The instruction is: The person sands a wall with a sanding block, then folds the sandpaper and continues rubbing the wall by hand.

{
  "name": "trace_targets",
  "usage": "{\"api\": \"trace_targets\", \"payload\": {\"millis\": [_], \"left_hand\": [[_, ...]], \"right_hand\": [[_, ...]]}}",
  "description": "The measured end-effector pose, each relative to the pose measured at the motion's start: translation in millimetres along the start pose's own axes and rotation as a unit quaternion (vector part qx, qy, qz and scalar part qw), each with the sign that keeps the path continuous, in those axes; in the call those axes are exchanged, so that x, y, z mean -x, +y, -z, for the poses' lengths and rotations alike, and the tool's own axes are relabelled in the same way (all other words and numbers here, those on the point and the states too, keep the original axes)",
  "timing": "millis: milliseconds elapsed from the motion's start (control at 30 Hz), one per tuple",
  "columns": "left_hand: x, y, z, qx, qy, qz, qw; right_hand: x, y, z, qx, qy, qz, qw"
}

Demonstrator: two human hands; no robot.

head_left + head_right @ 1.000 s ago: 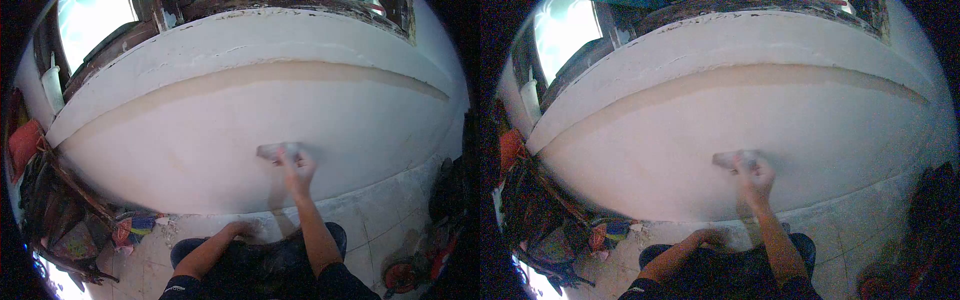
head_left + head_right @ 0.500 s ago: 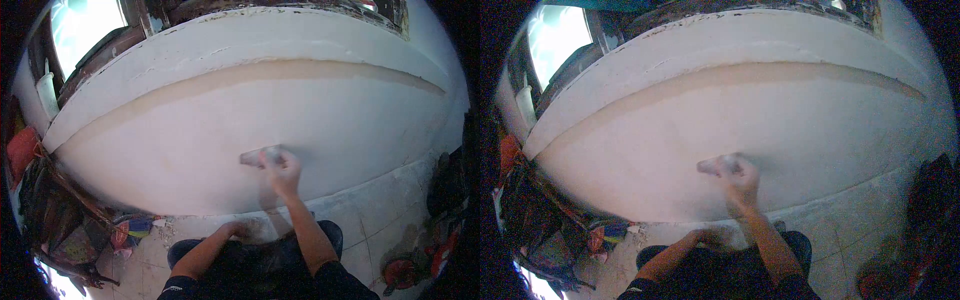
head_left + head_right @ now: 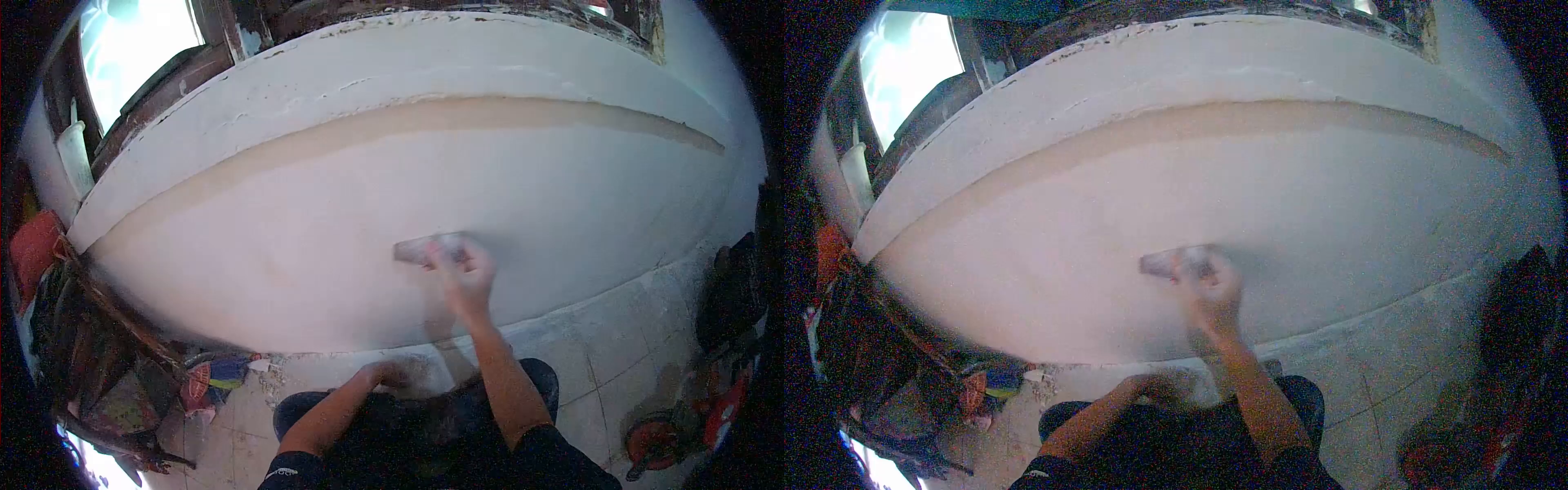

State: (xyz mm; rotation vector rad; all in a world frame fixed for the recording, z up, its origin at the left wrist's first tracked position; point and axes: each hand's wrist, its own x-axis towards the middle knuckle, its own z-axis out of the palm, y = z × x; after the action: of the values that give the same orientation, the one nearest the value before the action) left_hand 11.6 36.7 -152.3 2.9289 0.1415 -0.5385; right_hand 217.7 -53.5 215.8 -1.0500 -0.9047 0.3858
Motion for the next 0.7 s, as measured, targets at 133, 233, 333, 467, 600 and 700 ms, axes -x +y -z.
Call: {"api": "trace_targets", "payload": {"millis": [133,233,333,467,600,700], "left_hand": [[8.3,4.9,26.5,0.251,-0.033,0.008,0.967],[14.4,13.6,38.9,0.249,-0.02,0.024,0.968],[17.0,15.2,27.4,0.171,-0.007,0.044,0.984],[11.3,-8.2,-39.8,-0.066,0.165,-0.052,0.983],[17.6,11.0,36.3,0.289,0.003,0.042,0.956],[10.5,0.5,15.7,0.241,-0.062,0.064,0.966]], "right_hand": [[-26.7,-19.7,29.9,-0.171,0.242,-0.018,0.955],[-19.4,-18.3,33.0,-0.176,0.229,-0.005,0.957],[3.2,3.9,5.5,0.027,0.093,-0.016,0.995],[5.5,20.0,-11.2,-0.003,-0.032,0.031,0.999],[-16.5,-13.1,22.8,-0.082,0.165,-0.025,0.982],[-25.4,-21.1,37.5,-0.133,0.231,0.045,0.963]]}}
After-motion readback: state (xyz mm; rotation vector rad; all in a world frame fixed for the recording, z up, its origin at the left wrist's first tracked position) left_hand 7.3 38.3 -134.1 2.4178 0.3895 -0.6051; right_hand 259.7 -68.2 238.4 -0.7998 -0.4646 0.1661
